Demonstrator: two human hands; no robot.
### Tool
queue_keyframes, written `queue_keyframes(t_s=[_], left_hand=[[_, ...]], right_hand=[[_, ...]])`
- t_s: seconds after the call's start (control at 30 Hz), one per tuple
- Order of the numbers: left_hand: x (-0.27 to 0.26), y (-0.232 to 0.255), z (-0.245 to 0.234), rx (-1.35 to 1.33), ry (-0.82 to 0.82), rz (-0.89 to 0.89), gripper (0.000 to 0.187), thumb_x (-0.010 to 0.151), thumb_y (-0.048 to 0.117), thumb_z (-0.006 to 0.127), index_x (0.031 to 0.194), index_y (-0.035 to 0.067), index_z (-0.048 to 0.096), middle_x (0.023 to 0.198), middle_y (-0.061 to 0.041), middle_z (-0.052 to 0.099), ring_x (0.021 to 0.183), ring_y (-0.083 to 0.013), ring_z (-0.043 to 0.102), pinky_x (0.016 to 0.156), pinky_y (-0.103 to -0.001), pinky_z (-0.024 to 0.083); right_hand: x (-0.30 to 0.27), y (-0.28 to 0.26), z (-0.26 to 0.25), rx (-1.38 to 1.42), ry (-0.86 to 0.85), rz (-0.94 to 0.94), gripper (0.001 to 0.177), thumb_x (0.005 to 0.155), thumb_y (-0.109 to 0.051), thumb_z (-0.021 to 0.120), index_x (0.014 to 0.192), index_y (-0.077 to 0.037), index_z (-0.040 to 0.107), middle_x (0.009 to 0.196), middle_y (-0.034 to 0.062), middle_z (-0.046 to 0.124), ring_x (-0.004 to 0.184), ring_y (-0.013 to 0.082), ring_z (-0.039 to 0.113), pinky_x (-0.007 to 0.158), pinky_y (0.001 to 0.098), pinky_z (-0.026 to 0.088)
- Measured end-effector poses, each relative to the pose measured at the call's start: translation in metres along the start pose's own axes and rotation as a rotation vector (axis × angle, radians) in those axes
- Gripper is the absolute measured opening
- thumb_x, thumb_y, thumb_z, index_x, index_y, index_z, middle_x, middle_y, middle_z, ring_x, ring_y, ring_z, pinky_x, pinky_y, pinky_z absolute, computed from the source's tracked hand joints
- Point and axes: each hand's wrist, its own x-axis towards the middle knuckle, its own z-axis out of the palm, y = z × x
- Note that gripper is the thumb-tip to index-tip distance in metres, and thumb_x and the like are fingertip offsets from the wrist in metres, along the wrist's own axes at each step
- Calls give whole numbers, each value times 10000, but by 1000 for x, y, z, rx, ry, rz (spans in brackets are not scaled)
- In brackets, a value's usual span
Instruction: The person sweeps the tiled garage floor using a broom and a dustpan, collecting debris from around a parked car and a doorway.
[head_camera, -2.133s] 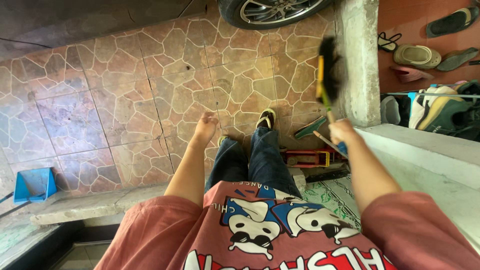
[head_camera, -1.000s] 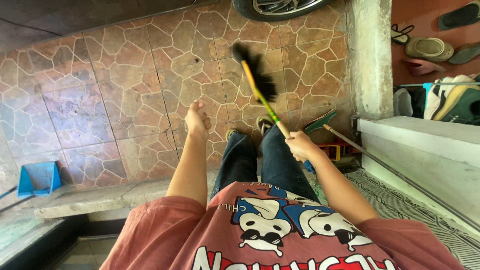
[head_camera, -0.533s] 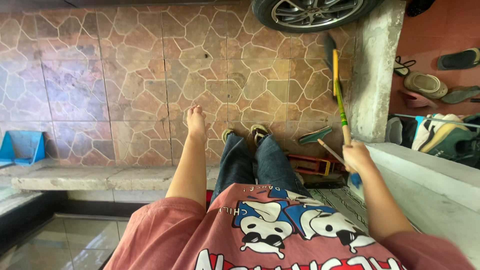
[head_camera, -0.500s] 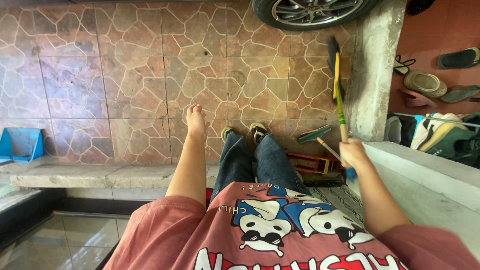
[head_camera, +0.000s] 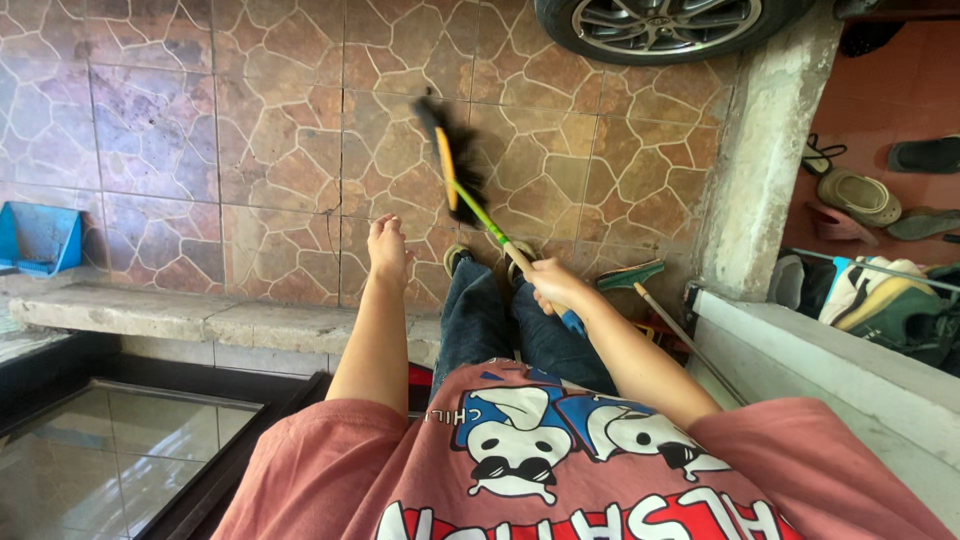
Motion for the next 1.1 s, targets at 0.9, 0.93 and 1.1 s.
queue_keyframes(t_s=[0.9,0.93,1.1], left_hand=[[2,-20,7,-130,66,32,427,984,304,541,1374,135,569,925,-20,566,810,-153,512,704,-385,452],[-1,-23,4,-120,77,29,428,978,308,539,1371,140,564,941,-7,572,833,-136,531,727,-373,479],[-8,-39,-3,-126,118,-34,435,956,303,535,1364,152,557,1018,31,627,897,-107,577,763,-365,499]], right_hand=[[83,-101,-86,-370,517,-76,132,849,-45,569,828,69,631,610,173,640,486,281,644,429,423,504],[79,-106,-67,-392,501,-79,146,857,-53,569,843,76,636,616,176,648,493,284,654,435,421,512],[63,-114,-9,-468,377,-147,224,902,-98,561,898,99,668,632,182,674,511,292,688,460,414,544]])
